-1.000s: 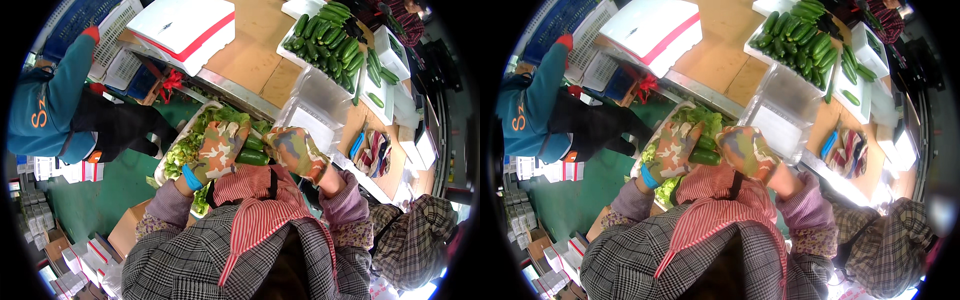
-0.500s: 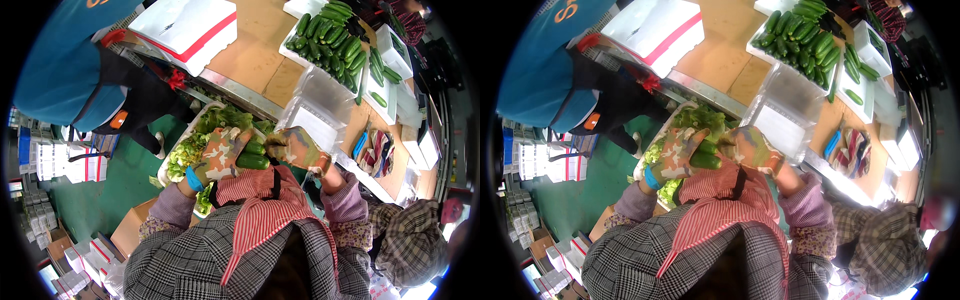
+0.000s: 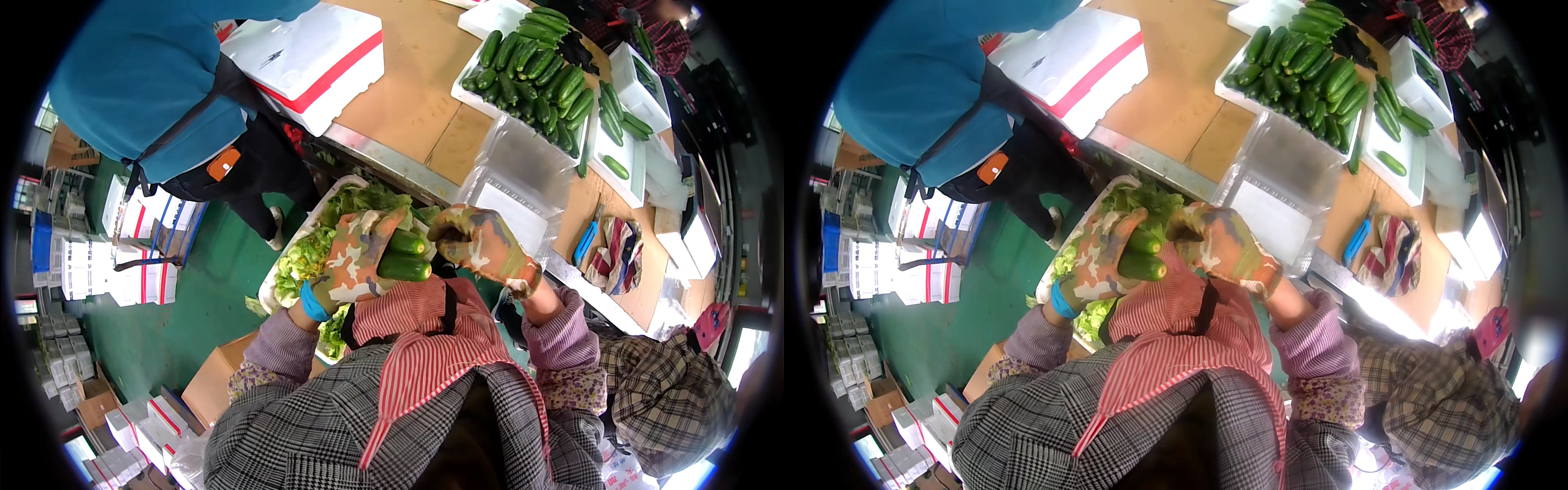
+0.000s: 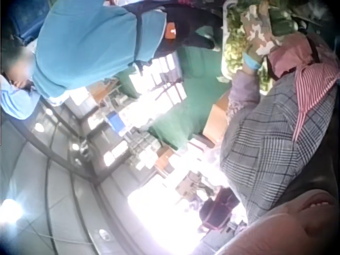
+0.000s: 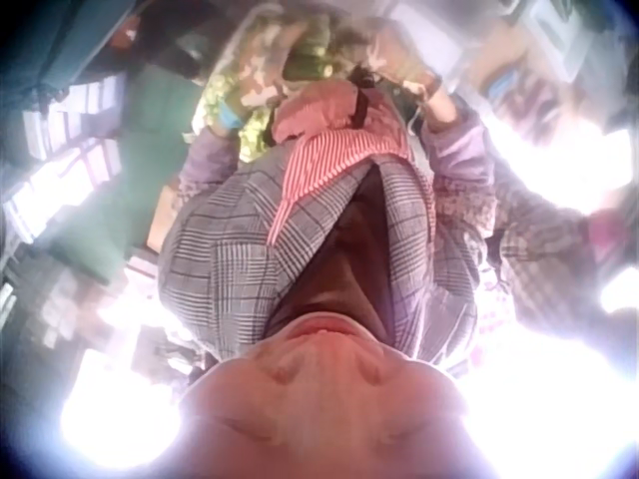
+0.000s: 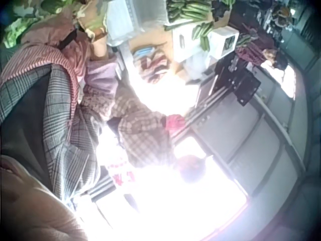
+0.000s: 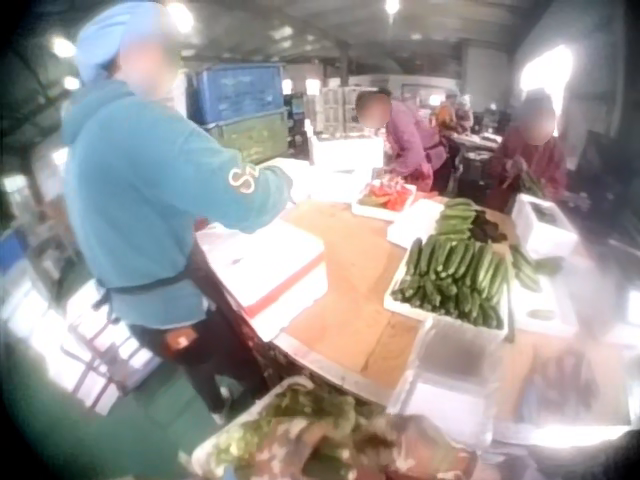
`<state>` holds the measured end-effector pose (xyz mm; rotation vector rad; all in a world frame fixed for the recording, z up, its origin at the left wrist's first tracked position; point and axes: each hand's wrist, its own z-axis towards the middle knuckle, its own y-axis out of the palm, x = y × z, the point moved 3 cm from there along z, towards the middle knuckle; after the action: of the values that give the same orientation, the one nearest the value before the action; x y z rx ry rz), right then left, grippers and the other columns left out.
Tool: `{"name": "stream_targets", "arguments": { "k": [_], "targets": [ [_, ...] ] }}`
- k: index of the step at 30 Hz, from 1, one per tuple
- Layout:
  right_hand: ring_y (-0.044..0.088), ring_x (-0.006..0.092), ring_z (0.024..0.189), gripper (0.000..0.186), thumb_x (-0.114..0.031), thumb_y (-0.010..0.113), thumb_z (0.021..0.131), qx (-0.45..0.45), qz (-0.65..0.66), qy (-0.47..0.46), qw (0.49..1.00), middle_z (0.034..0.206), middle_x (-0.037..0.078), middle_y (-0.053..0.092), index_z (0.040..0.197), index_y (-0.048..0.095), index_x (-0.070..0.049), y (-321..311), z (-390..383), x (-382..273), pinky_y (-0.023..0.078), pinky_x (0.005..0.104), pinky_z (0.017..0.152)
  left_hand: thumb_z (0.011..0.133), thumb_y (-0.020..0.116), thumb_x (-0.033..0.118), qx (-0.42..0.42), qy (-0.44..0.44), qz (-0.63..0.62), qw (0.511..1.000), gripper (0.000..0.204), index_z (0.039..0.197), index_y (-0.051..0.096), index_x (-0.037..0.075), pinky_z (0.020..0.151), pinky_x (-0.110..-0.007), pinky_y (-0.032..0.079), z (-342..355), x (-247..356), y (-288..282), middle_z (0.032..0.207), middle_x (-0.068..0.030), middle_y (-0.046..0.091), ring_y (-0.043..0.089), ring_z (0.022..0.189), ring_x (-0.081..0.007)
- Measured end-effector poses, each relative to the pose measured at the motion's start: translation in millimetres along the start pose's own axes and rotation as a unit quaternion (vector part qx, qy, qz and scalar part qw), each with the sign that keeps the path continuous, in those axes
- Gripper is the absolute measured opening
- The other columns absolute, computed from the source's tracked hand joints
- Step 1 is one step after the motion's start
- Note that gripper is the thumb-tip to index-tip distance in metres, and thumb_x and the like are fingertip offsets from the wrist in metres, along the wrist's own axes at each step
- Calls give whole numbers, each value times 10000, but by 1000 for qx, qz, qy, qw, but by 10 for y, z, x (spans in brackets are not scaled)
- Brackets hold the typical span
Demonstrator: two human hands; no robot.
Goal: The person sorts green vegetables, likely cucumbers or zucchinis, from a pile into white styrofoam trays and plastic wrap. They handle the vegetables by hand, arranging them neatly in the containers while other workers perform similar tasks nearby.
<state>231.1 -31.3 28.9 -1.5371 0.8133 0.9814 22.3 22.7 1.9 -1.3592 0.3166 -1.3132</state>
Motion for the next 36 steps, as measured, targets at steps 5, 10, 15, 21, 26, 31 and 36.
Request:
{"name": "stream_targets", "arguments": {
  "k": [5, 10, 15, 21, 26, 31, 36],
  "targets": [
    [604, 173, 756, 281, -200, 690, 811, -6, -61, -33, 998, 835, 95, 647, 1020, 670, -13, 51, -9, -59, 495, 315, 703, 637, 714, 468, 63, 42, 88, 993, 915, 1377, 399, 33, 959, -492, 340, 40, 10, 40, 1219, -163, 485, 485, 1093, -344],
    [588, 149, 700, 299, -206, 691, 824, -26, -59, 7, 998, 842, 86, 657, 1041, 662, -2, 7, -30, -103, 484, 290, 667, 619, 693, 464, 32, 56, 116, 991, 941, 1388, 382, 19, 988, -491, 311, 116, 70, -63, 1202, -180, 471, 472, 1101, -350],
    [605, 168, 682, 330, -260, 651, 859, -23, -46, -38, 998, 832, 70, 666, 1095, 655, -29, 105, -75, 231, 488, 318, 621, 718, 640, 357, 4, 53, 161, 986, 742, 1351, 440, 25, 973, -529, 330, 106, 94, -69, 1163, -188, 517, 496, 1075, -376],
    [674, 235, 704, 294, -287, 600, 871, 30, -228, -200, 952, 827, 115, 685, 1041, 662, -55, 222, 56, 680, 526, 349, 602, 768, 511, 283, -49, 54, 239, 968, 631, 1331, 455, 2, 1011, -584, 290, 58, -59, 179, 1233, -221, 516, 465, 1159, -391],
    [638, 216, 681, 259, -244, 546, 896, -86, -142, -37, 985, 771, 113, 635, 1000, 630, -23, 50, 23, 220, 500, 310, 592, 752, 595, 366, -124, 49, 204, 970, 737, 1346, 421, -35, 1008, -630, 264, 16, -136, 276, 1263, -278, 460, 423, 1152, -464],
    [500, 173, 729, 192, -212, 564, 860, -168, 40, -56, 983, 813, 55, 487, 908, 531, -29, 184, 144, 795, 424, 267, 602, 819, 579, 284, -93, 50, 229, 968, 531, 1277, 485, 31, 925, -503, 341, 93, -342, 488, 1161, -180, 545, 512, 1081, -368],
    [529, 186, 805, 310, -333, 580, 843, -206, -57, -32, 976, 870, 72, 528, 947, 553, -42, 183, 235, 569, 428, 283, 678, 947, 448, 216, -66, -22, 130, 989, 328, 1236, 557, 106, 916, -441, 355, 91, -284, 303, 1094, -103, 612, 557, 1036, -300]
  ]
}}
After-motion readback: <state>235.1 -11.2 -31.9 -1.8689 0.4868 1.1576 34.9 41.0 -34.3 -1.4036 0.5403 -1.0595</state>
